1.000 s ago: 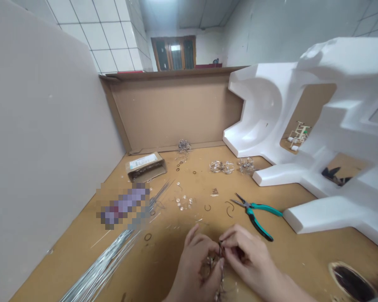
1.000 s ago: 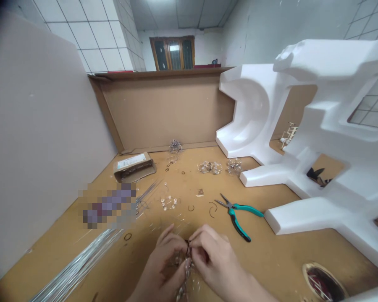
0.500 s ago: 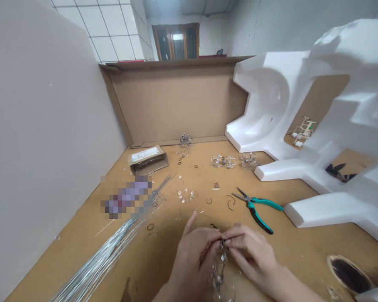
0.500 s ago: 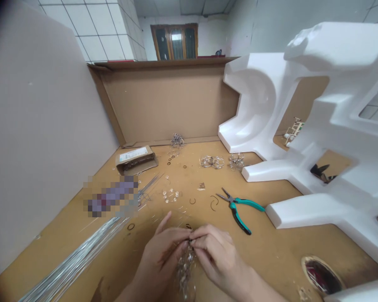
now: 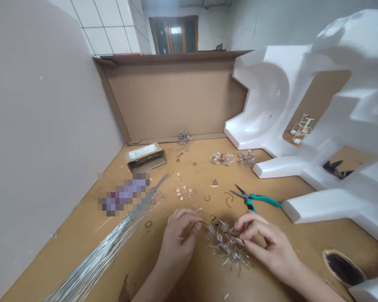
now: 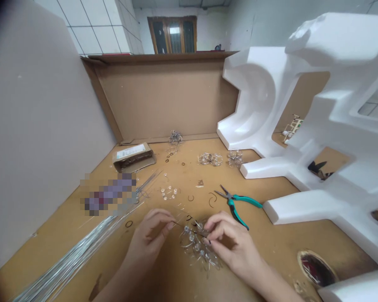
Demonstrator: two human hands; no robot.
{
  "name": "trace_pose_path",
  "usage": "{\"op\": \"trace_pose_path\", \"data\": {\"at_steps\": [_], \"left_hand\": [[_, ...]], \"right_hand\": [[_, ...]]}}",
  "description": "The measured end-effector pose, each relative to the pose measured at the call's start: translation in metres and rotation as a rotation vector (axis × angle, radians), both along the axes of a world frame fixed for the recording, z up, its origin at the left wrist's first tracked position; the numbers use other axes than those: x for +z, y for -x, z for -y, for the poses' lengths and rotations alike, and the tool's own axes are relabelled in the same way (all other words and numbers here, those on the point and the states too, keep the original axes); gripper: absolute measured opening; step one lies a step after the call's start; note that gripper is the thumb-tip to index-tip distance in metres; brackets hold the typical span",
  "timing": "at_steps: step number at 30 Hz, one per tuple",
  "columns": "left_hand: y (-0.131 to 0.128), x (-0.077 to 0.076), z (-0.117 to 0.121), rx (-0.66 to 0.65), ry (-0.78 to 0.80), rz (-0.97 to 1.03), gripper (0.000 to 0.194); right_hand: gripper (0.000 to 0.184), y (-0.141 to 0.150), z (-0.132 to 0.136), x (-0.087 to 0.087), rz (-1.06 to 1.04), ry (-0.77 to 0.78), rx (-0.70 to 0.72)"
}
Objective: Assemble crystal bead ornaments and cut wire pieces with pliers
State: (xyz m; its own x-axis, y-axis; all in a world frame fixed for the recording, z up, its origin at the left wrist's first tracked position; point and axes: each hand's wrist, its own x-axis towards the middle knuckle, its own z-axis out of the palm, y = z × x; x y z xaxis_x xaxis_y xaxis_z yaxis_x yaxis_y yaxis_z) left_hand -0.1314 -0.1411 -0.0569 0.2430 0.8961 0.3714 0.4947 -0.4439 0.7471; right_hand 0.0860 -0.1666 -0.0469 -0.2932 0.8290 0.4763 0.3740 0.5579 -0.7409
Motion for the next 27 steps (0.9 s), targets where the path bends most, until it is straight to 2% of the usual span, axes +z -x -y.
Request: {"op": "trace_pose_path", "data": {"at_steps": [4,7,11,14,19,24,27], "left_hand": [[-0.011,-0.004,0.005,-0.107,0.051,-0.064,0.014],[-0.01,-0.007,0.003,-0.084,0.093,-0.058,0.013],[-0.001,-0.008,-0.007,-0.018,0.145,0.026,0.014],[-0.003,-0.008,-0.005,-0.069,0.185,0.025,0.013],[-0.015,-0.007,0.005,-0.099,0.217,-0.013,0.012],[-0.016,-0.007,0.006,-0.086,0.221,-0.008,0.012],[-0.015,-0.005,0.006,-0.09,0.198,-0.007,0.012]], "right_hand": [[0.01,0.008,0.001,0.011,-0.06,0.261,0.186],[0.01,0.008,0.001,0.019,-0.049,0.34,0.273],[0.013,-0.002,0.001,0.023,0.015,0.328,0.243],[0.014,-0.002,0.003,0.021,-0.003,0.364,0.25],[0.008,0.011,0.001,0.012,-0.069,0.543,0.325],[0.009,0.02,0.0,0.011,-0.265,0.694,0.387],[0.011,0.022,0.0,0.009,-0.26,0.789,0.328]]}}
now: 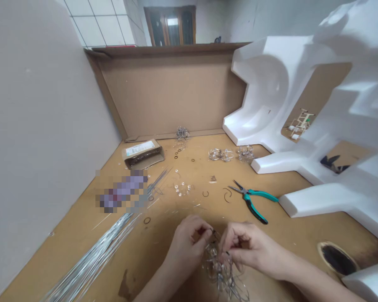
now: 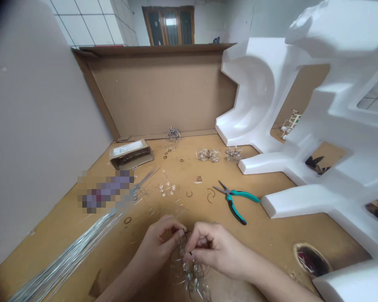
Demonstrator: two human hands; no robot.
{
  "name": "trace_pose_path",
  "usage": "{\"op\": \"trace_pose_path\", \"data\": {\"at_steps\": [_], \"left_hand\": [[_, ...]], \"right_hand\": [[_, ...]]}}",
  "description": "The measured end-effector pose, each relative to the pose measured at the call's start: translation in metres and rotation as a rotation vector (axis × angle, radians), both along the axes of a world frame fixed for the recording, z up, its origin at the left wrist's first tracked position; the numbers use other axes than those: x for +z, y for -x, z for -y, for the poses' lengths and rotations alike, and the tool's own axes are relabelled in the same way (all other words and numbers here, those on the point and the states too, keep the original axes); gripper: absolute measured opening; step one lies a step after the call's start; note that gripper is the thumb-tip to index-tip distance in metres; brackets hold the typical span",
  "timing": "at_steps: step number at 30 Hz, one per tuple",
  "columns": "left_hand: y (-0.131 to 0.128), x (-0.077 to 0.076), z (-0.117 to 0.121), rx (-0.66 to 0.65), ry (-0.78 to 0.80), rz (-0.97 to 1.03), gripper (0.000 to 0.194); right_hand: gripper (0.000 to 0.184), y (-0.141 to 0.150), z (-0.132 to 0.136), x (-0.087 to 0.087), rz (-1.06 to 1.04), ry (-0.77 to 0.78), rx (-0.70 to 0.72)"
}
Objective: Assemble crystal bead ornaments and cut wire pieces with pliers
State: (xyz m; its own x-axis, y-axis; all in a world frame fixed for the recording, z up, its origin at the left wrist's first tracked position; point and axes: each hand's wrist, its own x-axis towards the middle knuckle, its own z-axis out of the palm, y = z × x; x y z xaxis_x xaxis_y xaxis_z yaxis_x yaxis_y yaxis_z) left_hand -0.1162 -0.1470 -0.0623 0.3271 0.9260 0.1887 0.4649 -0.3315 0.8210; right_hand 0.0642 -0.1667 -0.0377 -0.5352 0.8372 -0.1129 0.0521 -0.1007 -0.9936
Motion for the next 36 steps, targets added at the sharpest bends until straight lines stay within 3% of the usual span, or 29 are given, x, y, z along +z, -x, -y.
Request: {"op": "trace_pose_path", "data": {"at_steps": [5,8,11,14,18,25,31,36], "left_hand": [[0.004,0.006,0.004,-0.076,-0.291,0.029,0.012],[0.005,0.007,0.007,-0.181,-0.5,0.022,0.016],[0.004,0.006,0.01,-0.208,-0.563,0.005,0.018],[0.002,0.007,0.012,-0.173,-0.502,-0.01,0.015],[-0.001,0.01,0.014,-0.085,-0.343,0.005,0.013],[-0.005,0.011,0.014,-0.056,-0.132,0.149,0.013],[-0.003,0.01,0.011,-0.058,-0.019,0.17,0.016],[-0.003,0.007,0.01,-0.098,0.004,0.188,0.014]], "right_hand": [[0.013,0.003,-0.009,-0.008,0.039,0.13,-0.2],[0.013,0.004,-0.012,-0.009,0.063,0.159,-0.199],[0.014,0.006,-0.008,-0.006,0.142,0.066,-0.162],[0.016,0.007,-0.003,-0.001,0.189,-0.027,-0.076],[0.017,0.009,0.0,0.004,0.192,0.035,0.021],[0.008,0.01,-0.003,0.002,0.14,0.129,-0.04],[0.02,0.005,-0.006,-0.011,-0.092,0.22,-0.132],[0.03,0.006,-0.004,-0.015,-0.191,0.194,-0.202]]}}
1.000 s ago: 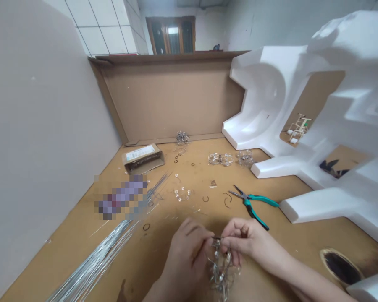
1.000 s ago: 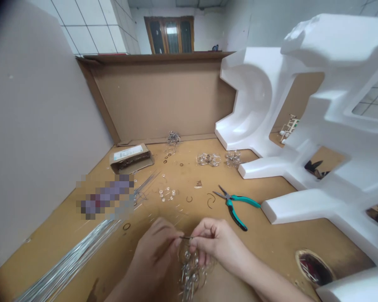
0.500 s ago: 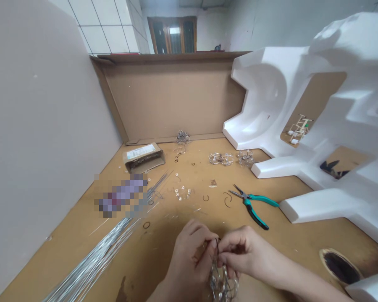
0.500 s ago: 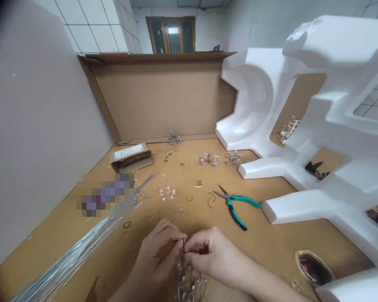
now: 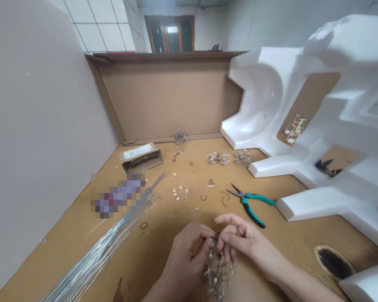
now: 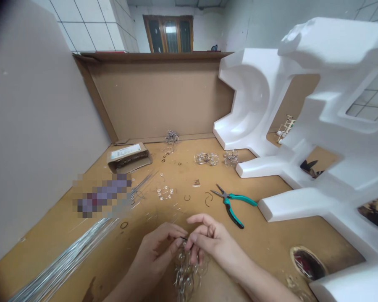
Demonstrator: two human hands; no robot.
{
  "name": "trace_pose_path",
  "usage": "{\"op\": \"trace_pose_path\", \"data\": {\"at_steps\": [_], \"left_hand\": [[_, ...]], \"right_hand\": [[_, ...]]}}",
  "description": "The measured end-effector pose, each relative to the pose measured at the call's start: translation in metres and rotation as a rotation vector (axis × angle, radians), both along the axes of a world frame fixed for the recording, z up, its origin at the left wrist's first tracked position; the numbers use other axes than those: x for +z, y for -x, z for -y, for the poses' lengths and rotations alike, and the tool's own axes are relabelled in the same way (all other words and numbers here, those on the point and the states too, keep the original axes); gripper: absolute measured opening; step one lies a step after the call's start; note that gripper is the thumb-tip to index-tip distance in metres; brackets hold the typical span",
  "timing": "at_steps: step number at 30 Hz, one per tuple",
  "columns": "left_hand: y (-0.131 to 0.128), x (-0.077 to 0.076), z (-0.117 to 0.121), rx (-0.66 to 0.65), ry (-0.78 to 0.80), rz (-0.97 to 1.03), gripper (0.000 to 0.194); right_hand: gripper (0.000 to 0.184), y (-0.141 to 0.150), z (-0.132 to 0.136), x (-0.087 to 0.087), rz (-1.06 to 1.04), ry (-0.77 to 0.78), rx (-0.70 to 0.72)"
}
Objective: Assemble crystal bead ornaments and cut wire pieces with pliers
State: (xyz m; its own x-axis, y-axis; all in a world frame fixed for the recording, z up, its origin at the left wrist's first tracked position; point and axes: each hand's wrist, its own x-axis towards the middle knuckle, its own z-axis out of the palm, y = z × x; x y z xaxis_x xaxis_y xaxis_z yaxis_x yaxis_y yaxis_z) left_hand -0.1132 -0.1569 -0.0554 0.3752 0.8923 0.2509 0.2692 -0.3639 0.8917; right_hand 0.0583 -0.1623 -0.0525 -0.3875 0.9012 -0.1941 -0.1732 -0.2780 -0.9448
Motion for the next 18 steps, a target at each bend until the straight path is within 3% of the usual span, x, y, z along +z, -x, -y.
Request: {"op": "trace_pose_path", "data": {"at_steps": [4,7,11,15,18], "left_hand": [[-0.001,-0.001,0.0,-0.038,0.024,0.007,0.013],[0.0,-0.002,0.001,-0.017,0.062,-0.009,0.012],[0.001,-0.004,0.001,-0.011,0.081,0.011,0.013],[0.0,-0.003,0.001,-0.02,0.105,0.033,0.013],[-0.001,-0.002,0.0,-0.022,0.114,0.046,0.013]], "right_hand": [[0.028,-0.004,-0.001,-0.001,0.017,-0.029,-0.025],[0.024,-0.012,-0.002,-0.001,0.18,-0.122,-0.06],[0.012,-0.021,-0.002,0.004,0.55,-0.523,-0.109],[0.015,-0.022,0.0,0.013,0.764,-0.958,0.049],[0.019,-0.018,-0.001,0.019,0.917,-1.157,0.157]]}}
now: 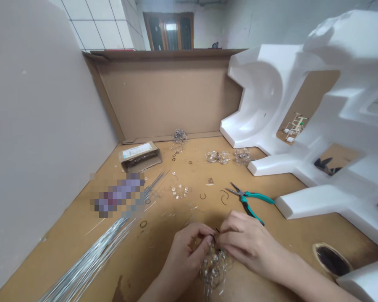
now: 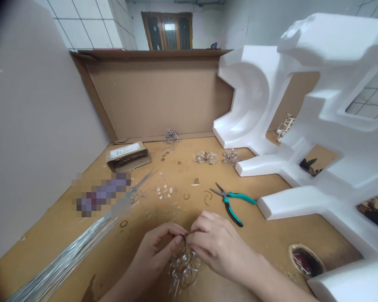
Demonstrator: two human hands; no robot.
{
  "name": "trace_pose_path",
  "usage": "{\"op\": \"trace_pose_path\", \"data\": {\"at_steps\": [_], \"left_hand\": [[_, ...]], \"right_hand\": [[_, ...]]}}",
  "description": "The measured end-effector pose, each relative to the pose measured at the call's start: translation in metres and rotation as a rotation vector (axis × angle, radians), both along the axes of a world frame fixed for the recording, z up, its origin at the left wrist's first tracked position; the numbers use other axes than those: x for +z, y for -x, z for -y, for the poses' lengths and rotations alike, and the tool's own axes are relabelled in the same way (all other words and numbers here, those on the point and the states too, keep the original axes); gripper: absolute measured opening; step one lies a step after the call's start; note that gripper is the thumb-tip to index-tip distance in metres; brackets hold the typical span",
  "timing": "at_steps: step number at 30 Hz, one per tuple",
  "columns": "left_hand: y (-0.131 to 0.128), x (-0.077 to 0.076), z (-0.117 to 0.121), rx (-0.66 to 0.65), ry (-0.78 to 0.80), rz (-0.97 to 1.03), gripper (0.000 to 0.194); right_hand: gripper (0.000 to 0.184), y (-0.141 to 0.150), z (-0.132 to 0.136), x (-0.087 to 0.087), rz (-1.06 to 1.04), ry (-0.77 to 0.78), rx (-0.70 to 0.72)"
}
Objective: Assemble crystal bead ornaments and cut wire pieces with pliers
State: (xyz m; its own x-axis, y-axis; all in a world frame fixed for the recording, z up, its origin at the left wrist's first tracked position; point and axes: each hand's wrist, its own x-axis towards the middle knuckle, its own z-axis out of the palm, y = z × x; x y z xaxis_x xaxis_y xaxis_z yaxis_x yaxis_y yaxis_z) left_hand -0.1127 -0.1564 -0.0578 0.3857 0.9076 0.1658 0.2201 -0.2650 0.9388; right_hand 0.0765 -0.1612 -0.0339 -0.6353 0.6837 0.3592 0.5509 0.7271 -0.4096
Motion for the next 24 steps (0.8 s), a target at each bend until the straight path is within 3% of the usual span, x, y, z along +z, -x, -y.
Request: {"op": "trace_pose_path", "data": {"at_steps": [7,24], "left_hand": [[0.0,-0.003,-0.002,0.006,-0.027,0.04,0.011],[0.0,-0.008,-0.003,0.004,0.084,0.057,0.013]], "right_hand": [[0.023,0.007,-0.005,0.001,0.242,-0.185,0.074],[0.019,0.012,-0.002,0.019,0.472,-0.233,0.205]]}}
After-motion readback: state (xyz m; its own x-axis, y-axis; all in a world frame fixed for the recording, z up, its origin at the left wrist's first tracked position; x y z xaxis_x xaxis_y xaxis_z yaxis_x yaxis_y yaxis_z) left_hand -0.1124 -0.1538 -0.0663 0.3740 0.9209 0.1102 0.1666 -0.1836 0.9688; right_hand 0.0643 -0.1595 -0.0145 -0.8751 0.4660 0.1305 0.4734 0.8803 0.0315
